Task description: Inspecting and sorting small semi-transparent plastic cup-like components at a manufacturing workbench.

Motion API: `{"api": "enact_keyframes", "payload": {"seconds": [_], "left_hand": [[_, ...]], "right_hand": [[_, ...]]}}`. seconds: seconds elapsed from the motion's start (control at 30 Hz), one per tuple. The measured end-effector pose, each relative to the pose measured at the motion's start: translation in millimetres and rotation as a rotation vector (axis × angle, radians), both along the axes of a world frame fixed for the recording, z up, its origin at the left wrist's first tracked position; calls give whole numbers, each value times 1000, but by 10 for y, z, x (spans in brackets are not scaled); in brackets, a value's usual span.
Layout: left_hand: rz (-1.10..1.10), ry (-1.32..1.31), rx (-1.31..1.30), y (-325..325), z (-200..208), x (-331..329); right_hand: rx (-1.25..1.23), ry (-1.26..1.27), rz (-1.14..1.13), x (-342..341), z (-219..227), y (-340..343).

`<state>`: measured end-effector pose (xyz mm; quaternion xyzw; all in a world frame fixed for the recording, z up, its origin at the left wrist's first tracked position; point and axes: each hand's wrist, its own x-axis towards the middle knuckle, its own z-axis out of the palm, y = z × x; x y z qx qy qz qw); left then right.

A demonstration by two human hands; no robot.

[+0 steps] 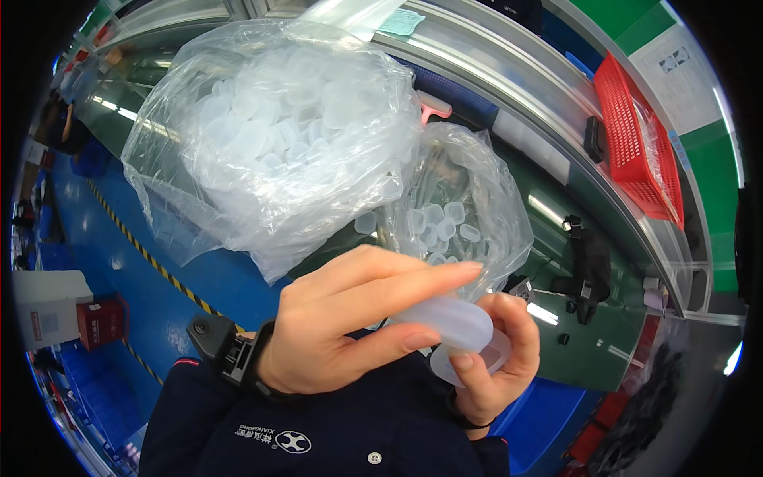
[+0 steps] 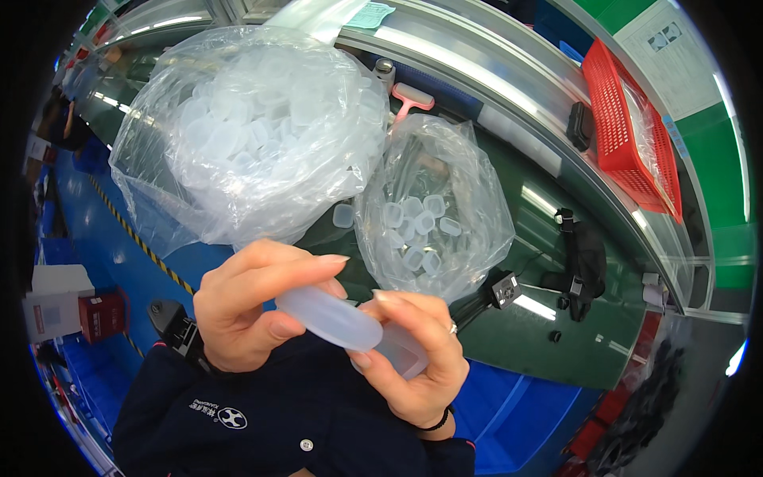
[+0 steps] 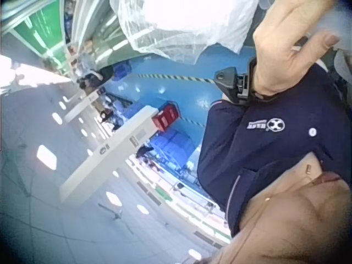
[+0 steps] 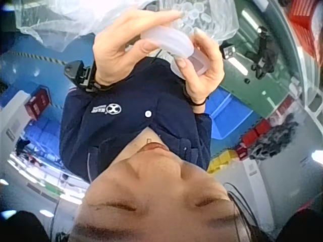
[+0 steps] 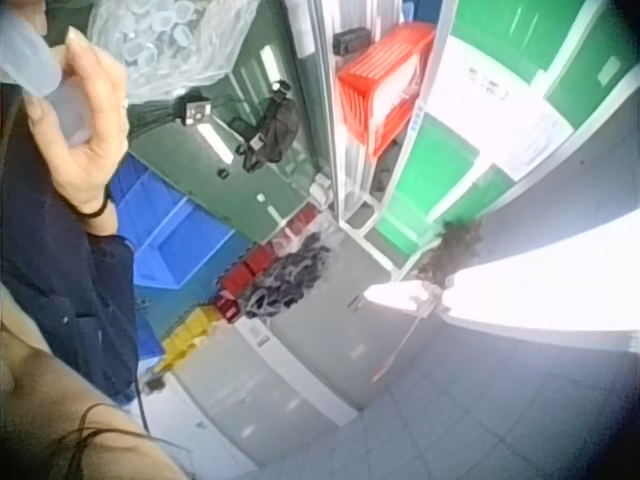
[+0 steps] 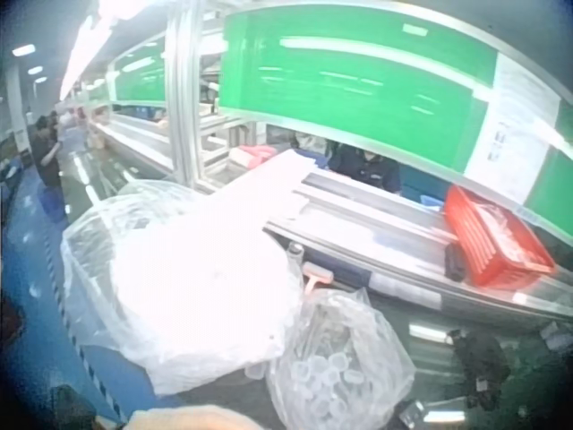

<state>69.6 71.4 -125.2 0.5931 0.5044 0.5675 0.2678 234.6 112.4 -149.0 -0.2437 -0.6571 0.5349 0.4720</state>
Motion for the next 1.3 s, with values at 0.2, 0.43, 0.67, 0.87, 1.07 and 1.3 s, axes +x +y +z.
{"api": "enact_keyframes", "payload": {"seconds": [0.2,0.43,0.67,0.87,1.07,1.3], "left_hand": [[-195,25,-7,-64,-98,-152],[-129,83,-9,-65,-133,-175],[576,371,-108,301,-711,-891],[776,923,-209,429,-1296,-1553],[945,1195,-374,619,-1365,-1573],[879,844,-150,482,-849,-1401]], "right_hand": [[149,60,-9,34,41,48],[219,-92,-71,8,125,87],[195,-622,-448,65,-388,500],[227,-786,-407,107,-1179,861],[120,-693,-315,39,-1035,757],[10,-596,-303,34,-757,635]]}}
